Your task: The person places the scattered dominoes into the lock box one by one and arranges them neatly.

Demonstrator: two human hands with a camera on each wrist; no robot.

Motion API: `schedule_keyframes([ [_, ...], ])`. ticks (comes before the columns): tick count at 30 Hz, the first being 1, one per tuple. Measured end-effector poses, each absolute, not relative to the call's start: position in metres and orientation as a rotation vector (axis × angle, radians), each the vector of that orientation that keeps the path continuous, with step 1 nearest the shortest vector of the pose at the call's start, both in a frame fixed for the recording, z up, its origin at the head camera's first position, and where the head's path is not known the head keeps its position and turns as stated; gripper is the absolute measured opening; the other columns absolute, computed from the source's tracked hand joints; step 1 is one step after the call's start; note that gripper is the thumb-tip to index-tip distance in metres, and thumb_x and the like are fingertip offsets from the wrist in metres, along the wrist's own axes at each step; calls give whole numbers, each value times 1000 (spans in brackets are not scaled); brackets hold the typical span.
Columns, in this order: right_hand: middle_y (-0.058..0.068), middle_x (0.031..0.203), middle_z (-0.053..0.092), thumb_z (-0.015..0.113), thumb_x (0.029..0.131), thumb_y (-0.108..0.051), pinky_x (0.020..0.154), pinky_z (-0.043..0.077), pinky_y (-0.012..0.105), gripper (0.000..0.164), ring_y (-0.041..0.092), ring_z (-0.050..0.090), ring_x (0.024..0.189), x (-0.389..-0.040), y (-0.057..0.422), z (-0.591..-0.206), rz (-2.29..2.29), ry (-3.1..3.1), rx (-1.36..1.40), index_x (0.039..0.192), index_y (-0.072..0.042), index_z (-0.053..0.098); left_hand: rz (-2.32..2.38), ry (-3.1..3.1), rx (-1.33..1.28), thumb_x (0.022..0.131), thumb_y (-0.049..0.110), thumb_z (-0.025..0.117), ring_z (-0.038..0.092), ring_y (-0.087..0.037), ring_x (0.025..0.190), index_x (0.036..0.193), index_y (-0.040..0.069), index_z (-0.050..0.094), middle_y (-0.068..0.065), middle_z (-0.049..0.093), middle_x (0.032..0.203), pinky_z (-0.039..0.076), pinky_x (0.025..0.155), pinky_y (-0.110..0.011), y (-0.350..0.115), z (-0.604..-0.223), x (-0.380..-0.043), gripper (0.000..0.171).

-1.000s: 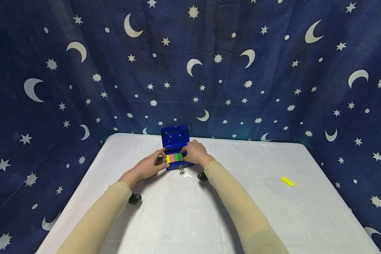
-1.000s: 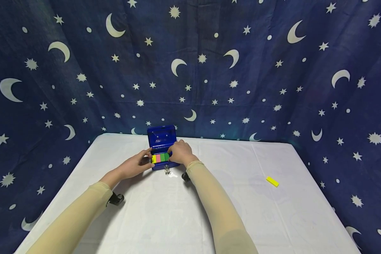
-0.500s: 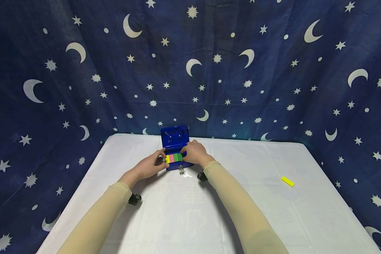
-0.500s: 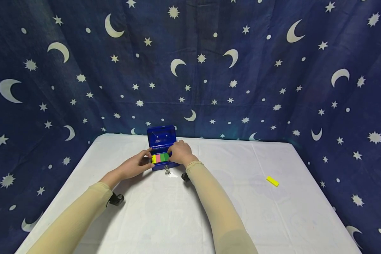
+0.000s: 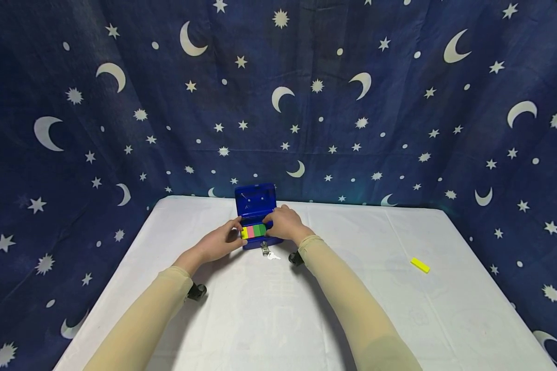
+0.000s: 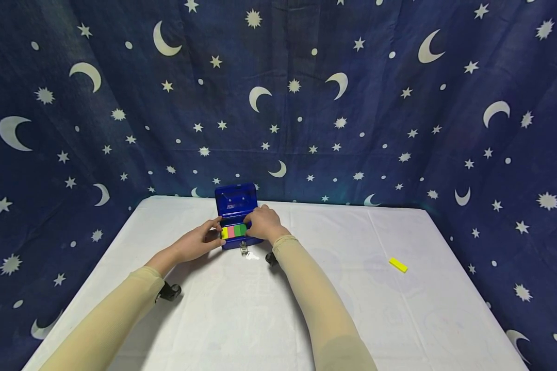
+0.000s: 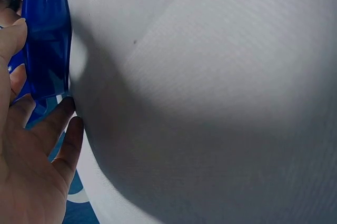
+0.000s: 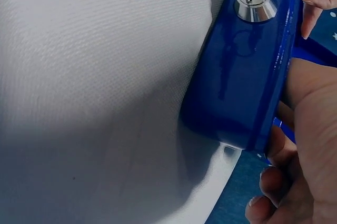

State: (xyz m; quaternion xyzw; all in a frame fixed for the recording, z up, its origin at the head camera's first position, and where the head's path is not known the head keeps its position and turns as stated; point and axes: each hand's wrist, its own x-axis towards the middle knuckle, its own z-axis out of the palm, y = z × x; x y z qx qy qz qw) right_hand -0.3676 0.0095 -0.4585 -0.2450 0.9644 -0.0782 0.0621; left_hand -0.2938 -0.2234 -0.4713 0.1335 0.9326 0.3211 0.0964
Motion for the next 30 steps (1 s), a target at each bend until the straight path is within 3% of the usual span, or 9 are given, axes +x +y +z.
schedule_keyframes([
  [10, -1, 133, 66, 78, 88, -42, 107, 41, 41, 46, 21, 54, 116, -364, 21, -451, -347, 2963, -860, 130, -25, 71, 938, 2762, 385, 98, 48, 63, 36, -34, 147, 125, 18, 49, -2, 22, 168, 32, 114, -57, -222, -471, -294, 43],
  [15, 0, 110, 69, 78, 89, -41, 85, 45, 35, 45, 18, 51, 96, -357, 33, -439, -411, 2972, -908, 129, -25, 71, 929, 2763, 387, 98, 48, 63, 35, -35, 147, 125, 17, 49, -4, 22, 168, 32, 113, -58, -222, -471, -294, 43],
  [18, 2, 98, 65, 77, 89, -40, 76, 42, 33, 44, 17, 46, 88, -353, 41, -434, -466, 2973, -910, 130, -23, 71, 917, 2775, 366, 97, 51, 63, 37, -35, 146, 140, 16, 46, -9, 29, 165, 32, 114, -58, -222, -471, -295, 58],
  [22, 3, 96, 64, 77, 90, -37, 75, 41, 34, 43, 17, 45, 87, -348, 53, -429, -535, 2970, -905, 130, -22, 71, 904, 2780, 339, 96, 52, 63, 39, -33, 145, 159, 15, 27, -14, 39, 159, 30, 115, -56, -221, -471, -293, 81],
  [23, 4, 95, 64, 78, 90, -36, 75, 41, 35, 43, 18, 45, 87, -346, 57, -429, -551, 2970, -909, 130, -21, 71, 902, 2781, 341, 97, 52, 63, 38, -33, 145, 158, 15, 28, -14, 38, 159, 29, 116, -57, -221, -471, -293, 80],
  [25, 3, 94, 63, 78, 90, -35, 77, 41, 37, 43, 18, 45, 86, -343, 65, -428, -566, 2977, -920, 130, -22, 71, 901, 2782, 354, 97, 51, 63, 37, -34, 146, 152, 17, 37, -12, 34, 162, 29, 116, -57, -221, -472, -292, 70],
  [27, 1, 90, 60, 77, 90, -35, 91, 43, 38, 42, 17, 45, 84, -339, 75, -428, -576, 2986, -929, 130, -22, 71, 900, 2787, 367, 97, 51, 63, 36, -34, 146, 141, 19, 46, -8, 29, 165, 30, 115, -57, -221, -472, -292, 57],
  [30, -1, 85, 55, 76, 90, -34, 109, 35, 43, 41, 18, 44, 82, -335, 93, -428, -597, 3000, -950, 129, -22, 71, 904, 2791, 390, 97, 50, 63, 35, -35, 147, 123, 20, 50, -4, 22, 168, 31, 114, -57, -222, -473, -293, 42],
])
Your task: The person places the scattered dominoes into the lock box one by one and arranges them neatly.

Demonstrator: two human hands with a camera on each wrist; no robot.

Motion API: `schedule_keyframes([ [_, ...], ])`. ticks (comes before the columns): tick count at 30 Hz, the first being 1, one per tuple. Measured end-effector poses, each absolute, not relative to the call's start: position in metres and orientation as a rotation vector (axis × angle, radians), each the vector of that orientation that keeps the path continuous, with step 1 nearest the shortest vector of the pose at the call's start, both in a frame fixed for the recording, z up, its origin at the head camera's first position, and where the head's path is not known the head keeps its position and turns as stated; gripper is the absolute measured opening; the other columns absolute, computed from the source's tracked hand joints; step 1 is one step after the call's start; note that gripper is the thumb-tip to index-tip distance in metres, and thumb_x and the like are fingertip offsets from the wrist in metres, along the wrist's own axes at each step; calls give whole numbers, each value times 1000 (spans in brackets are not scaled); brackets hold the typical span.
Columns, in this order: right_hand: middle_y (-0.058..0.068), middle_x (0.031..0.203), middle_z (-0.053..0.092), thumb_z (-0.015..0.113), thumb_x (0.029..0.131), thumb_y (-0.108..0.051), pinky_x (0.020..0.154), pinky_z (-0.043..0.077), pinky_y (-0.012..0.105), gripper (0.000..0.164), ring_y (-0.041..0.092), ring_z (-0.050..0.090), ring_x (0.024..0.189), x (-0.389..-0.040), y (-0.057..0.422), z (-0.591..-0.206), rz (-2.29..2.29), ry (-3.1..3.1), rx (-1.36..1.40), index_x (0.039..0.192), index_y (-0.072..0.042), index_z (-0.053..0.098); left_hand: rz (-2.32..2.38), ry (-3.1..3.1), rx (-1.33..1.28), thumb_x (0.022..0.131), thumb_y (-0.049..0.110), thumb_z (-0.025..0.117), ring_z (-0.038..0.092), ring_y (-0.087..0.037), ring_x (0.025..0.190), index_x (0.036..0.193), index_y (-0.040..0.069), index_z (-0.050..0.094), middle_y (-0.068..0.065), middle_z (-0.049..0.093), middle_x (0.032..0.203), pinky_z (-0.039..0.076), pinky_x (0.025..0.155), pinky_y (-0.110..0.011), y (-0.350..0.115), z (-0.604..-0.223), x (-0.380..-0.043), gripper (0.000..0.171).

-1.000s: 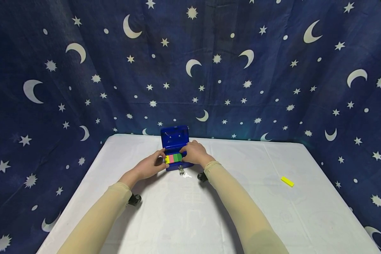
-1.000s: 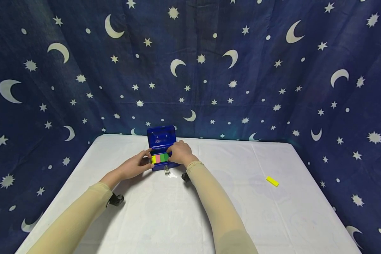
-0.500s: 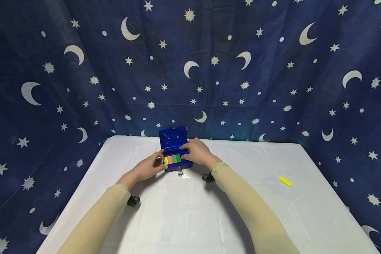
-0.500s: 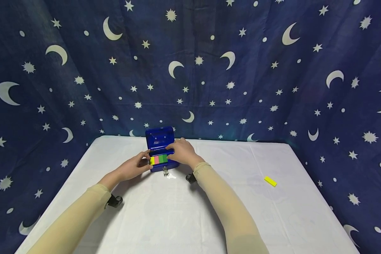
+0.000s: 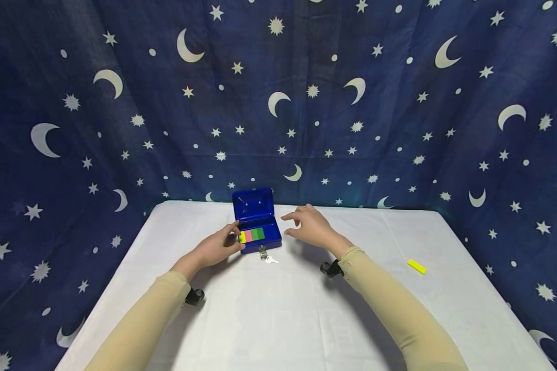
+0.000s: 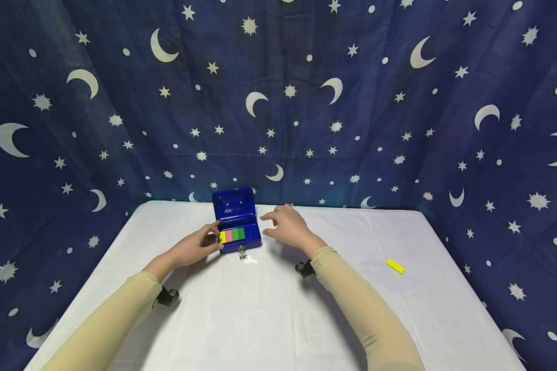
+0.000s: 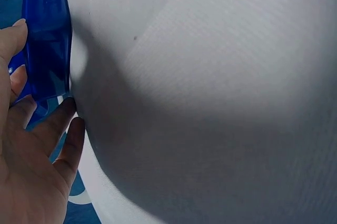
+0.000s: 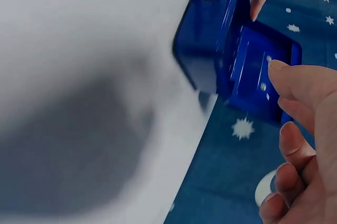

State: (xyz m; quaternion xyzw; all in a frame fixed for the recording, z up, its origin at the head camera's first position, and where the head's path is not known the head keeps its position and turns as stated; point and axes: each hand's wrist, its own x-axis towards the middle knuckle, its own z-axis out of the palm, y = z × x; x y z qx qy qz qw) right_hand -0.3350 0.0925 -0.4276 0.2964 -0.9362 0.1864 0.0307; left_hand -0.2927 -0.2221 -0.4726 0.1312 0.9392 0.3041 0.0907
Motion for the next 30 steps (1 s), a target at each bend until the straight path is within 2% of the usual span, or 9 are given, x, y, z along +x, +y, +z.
schedule_keyframes([
  [3, 1, 86, 57, 76, 91, -33, 115, 29, 46, 41, 19, 45, 83, -331, 112, -428, 603, -2876, 894, 129, -20, 71, 903, 2795, 393, 98, 49, 63, 35, -35, 147, 122, 19, 50, -4, 22, 168, 31, 114, -58, -222, -474, -293, 41],
  [6, 5, 89, 60, 77, 90, -32, 99, 40, 46, 42, 20, 44, 85, -327, 132, -429, 635, -2880, 851, 130, -19, 71, 900, 2798, 396, 98, 49, 63, 35, -35, 147, 123, 19, 51, -4, 22, 168, 32, 114, -57, -221, -474, -293, 41],
  [10, 5, 90, 61, 77, 90, -32, 81, 40, 43, 43, 21, 44, 86, -322, 158, -430, 671, -2893, 783, 130, -19, 70, 901, 2798, 394, 98, 49, 63, 36, -34, 146, 124, 18, 51, -4, 22, 168, 33, 113, -56, -221, -473, -293, 42],
  [15, 1, 89, 59, 78, 90, -31, 75, 38, 39, 43, 21, 43, 86, -314, 184, -432, 679, -2900, 716, 130, -18, 70, 912, 2793, 407, 98, 48, 64, 39, -34, 145, 123, 17, 52, -5, 22, 168, 34, 112, -55, -221, -473, -293, 42],
  [30, -6, 89, 59, 77, 91, -31, 73, 38, 37, 44, 22, 47, 89, -296, 246, -452, 651, -2927, 575, 132, -18, 69, 916, 2800, 419, 98, 46, 64, 41, -34, 143, 123, 17, 52, -8, 25, 167, 34, 113, -54, -221, -471, -293, 40],
])
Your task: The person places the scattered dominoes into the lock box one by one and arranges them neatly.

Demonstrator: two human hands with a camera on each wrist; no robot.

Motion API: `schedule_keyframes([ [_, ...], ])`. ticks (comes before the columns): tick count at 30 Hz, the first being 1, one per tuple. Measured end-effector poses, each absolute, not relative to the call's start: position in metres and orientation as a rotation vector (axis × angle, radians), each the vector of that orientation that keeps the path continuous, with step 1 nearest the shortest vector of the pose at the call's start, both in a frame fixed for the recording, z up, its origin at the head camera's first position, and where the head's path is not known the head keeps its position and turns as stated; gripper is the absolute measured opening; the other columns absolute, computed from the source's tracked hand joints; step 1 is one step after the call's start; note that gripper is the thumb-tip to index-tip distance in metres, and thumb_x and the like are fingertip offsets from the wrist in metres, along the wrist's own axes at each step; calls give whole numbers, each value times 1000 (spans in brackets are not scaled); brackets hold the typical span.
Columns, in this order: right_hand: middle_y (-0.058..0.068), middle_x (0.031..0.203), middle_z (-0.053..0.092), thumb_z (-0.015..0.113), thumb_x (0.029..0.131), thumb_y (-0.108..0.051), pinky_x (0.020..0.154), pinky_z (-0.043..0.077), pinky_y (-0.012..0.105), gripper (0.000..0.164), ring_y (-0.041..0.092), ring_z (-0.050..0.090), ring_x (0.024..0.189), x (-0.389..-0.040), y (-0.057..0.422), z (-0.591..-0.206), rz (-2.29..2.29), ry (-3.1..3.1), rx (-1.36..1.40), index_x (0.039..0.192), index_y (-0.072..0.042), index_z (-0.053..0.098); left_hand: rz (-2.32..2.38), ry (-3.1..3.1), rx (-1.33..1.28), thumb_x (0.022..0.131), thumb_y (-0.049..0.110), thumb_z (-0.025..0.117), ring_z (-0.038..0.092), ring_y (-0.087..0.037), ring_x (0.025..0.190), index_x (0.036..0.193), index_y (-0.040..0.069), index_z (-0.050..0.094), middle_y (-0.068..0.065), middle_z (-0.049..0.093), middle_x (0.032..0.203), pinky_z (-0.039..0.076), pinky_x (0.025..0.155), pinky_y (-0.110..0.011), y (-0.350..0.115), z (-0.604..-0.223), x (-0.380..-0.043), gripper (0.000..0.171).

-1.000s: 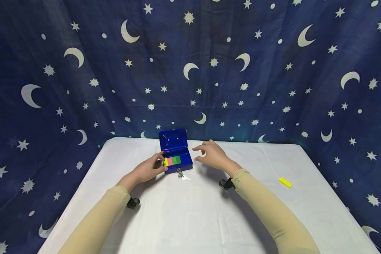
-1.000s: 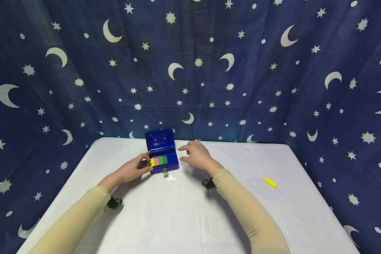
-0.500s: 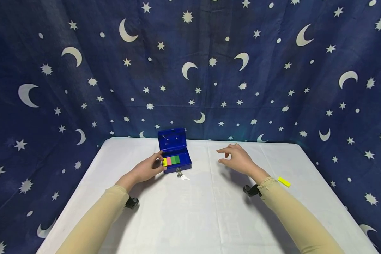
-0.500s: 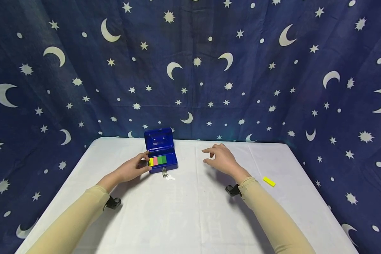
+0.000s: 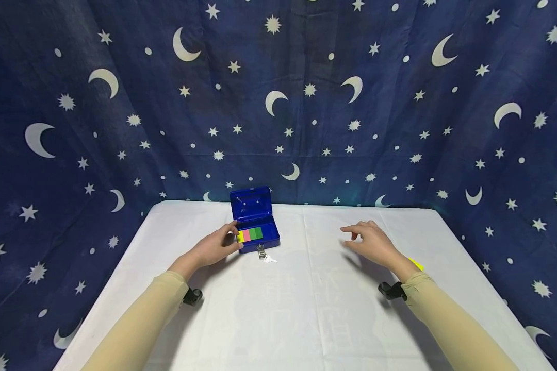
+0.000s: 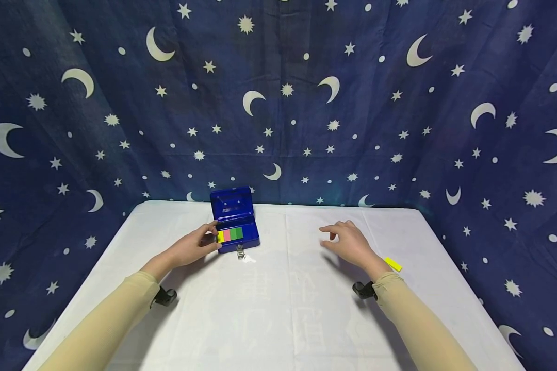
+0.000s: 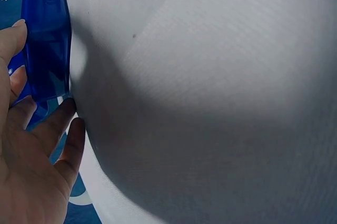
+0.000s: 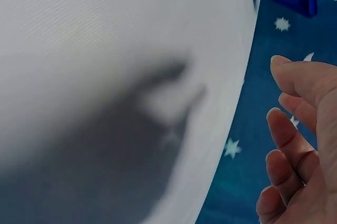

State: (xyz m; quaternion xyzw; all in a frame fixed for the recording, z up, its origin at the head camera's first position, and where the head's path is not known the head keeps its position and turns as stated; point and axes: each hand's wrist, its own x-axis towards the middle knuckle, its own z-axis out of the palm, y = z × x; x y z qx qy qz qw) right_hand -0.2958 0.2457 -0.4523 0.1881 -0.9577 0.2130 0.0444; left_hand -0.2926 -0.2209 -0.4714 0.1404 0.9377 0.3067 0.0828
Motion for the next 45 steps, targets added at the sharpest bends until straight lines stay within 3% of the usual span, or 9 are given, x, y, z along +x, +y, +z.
schedule_keyframes([
  [6, -4, 93, 61, 76, 92, -33, 73, 39, 38, 45, 23, 48, 89, -284, 276, -456, 668, -2945, 480, 133, -15, 68, 916, 2803, 424, 98, 46, 64, 41, -33, 143, 121, 17, 53, -7, 25, 167, 35, 112, -53, -221, -472, -293, 40],
  [14, 0, 98, 63, 75, 93, -34, 73, 39, 39, 49, 26, 49, 93, -269, 313, -462, 683, -2968, 379, 135, -12, 65, 914, 2801, 422, 98, 50, 63, 42, -32, 143, 130, 17, 52, -5, 25, 167, 34, 113, -54, -222, -473, -292, 47],
  [28, 11, 105, 66, 74, 93, -40, 73, 41, 40, 54, 29, 51, 95, -247, 374, -474, 644, -2963, 205, 133, -5, 65, 918, 2793, 410, 98, 50, 63, 40, -33, 144, 123, 18, 51, -5, 23, 168, 35, 113, -55, -222, -474, -293, 43],
  [34, 16, 107, 65, 75, 92, -42, 72, 42, 41, 58, 33, 53, 97, -237, 395, -475, 641, -2976, 130, 133, -2, 64, 914, 2798, 408, 97, 51, 63, 41, -34, 144, 129, 18, 51, -8, 25, 167, 35, 112, -55, -221, -473, -293, 47],
  [42, 24, 110, 63, 75, 92, -32, 74, 47, 52, 54, 41, 52, 100, -228, 412, -479, 632, -3006, 38, 133, 2, 62, 916, 2795, 415, 98, 51, 62, 39, -35, 144, 128, 17, 51, -7, 23, 167, 34, 112, -55, -221, -471, -292, 47],
  [45, 23, 108, 63, 75, 92, -29, 71, 48, 47, 52, 39, 53, 97, -226, 415, -481, 631, -3012, 20, 131, 2, 63, 928, 2790, 415, 98, 50, 63, 40, -34, 144, 129, 17, 51, -6, 24, 167, 34, 113, -55, -220, -470, -291, 47],
])
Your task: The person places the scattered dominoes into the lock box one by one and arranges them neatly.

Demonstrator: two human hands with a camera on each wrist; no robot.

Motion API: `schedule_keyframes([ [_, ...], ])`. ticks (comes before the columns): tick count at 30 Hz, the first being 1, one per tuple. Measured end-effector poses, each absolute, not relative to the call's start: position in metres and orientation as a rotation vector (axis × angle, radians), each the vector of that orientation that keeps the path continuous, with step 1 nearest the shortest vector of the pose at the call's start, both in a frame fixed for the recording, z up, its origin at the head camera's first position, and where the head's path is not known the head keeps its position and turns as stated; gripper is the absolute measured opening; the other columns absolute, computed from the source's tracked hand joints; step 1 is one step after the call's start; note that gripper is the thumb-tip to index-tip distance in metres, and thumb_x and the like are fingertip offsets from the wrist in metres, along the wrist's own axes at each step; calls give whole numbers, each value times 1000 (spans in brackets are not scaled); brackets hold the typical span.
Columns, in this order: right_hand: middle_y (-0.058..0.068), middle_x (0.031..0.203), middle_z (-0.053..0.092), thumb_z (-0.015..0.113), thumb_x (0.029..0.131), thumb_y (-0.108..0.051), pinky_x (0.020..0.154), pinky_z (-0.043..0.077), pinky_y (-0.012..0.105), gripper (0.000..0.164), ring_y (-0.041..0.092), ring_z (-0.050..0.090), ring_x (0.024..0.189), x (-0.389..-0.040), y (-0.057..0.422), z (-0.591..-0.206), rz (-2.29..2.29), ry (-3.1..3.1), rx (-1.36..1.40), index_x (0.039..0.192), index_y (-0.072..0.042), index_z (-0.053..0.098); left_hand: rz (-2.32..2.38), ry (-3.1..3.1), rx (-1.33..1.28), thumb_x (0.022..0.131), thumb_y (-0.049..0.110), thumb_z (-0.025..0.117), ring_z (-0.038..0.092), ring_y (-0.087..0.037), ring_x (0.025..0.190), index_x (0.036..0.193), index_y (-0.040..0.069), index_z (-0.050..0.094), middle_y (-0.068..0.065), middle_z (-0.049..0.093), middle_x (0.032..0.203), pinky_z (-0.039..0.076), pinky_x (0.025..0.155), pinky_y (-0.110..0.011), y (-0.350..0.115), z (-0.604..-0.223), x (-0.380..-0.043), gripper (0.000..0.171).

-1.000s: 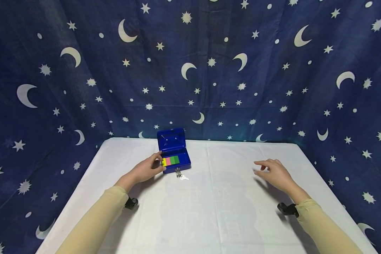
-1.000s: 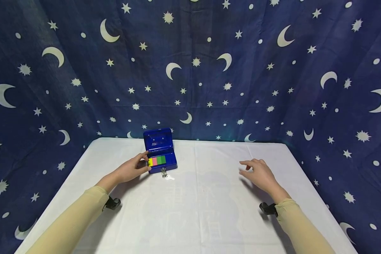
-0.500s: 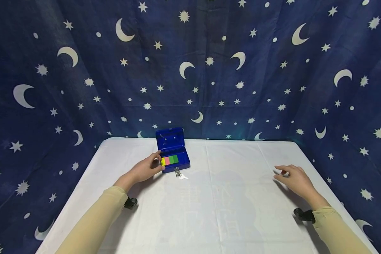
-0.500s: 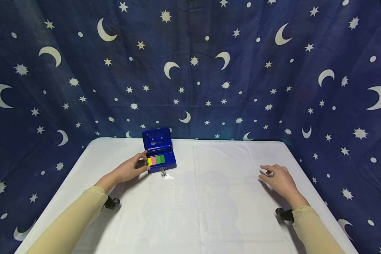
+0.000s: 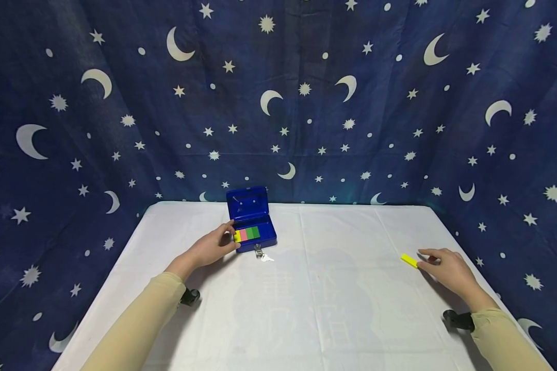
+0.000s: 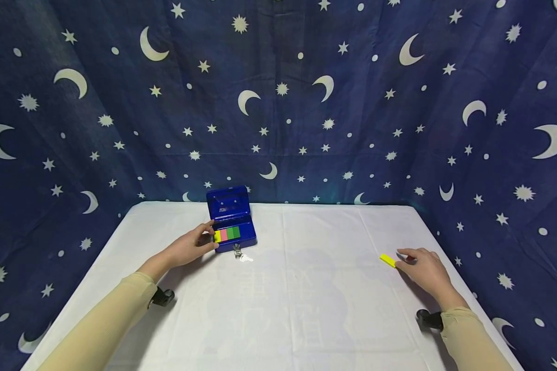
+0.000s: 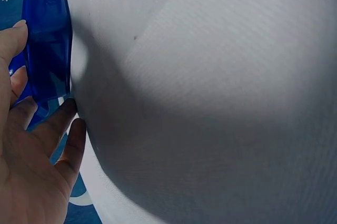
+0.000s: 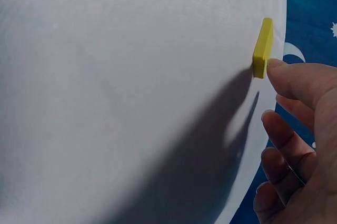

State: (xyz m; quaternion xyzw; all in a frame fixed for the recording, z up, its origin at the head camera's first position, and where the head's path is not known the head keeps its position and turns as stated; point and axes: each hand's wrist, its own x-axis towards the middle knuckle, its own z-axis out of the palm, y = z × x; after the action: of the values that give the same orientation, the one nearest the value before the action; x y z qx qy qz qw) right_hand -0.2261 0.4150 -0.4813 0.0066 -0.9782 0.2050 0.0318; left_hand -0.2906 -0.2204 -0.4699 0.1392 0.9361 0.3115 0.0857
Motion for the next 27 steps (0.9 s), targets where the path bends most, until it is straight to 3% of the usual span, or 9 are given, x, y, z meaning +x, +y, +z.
schedule_keyframes([
  [5, 23, 105, 63, 75, 91, -26, 62, 49, 34, 48, 35, 57, 91, -225, 418, -484, 637, -3008, 27, 129, 3, 65, 940, 2784, 429, 98, 48, 63, 40, -34, 144, 125, 15, 52, -5, 23, 168, 35, 112, -54, -220, -469, -289, 44],
  [16, 16, 101, 67, 78, 89, -22, 72, 48, 43, 26, 33, 60, 92, -224, 417, -488, 682, -2957, 90, 106, -3, 76, 931, 2787, 438, 98, 48, 63, 40, -34, 144, 125, 16, 51, -3, 22, 168, 35, 112, -55, -221, -471, -291, 43],
  [22, 12, 102, 67, 81, 88, -30, 78, 50, 47, 29, 31, 61, 95, -224, 411, -487, 770, -3001, 112, 103, -5, 76, 935, 2783, 435, 98, 48, 63, 41, -33, 144, 126, 15, 51, -3, 21, 168, 35, 112, -55, -222, -471, -290, 45],
  [27, 11, 104, 66, 80, 88, -32, 74, 51, 39, 39, 27, 59, 93, -226, 408, -487, 844, -3038, 88, 111, -2, 72, 940, 2778, 434, 98, 48, 63, 41, -34, 144, 125, 15, 51, -3, 21, 168, 35, 112, -55, -222, -471, -290, 44],
])
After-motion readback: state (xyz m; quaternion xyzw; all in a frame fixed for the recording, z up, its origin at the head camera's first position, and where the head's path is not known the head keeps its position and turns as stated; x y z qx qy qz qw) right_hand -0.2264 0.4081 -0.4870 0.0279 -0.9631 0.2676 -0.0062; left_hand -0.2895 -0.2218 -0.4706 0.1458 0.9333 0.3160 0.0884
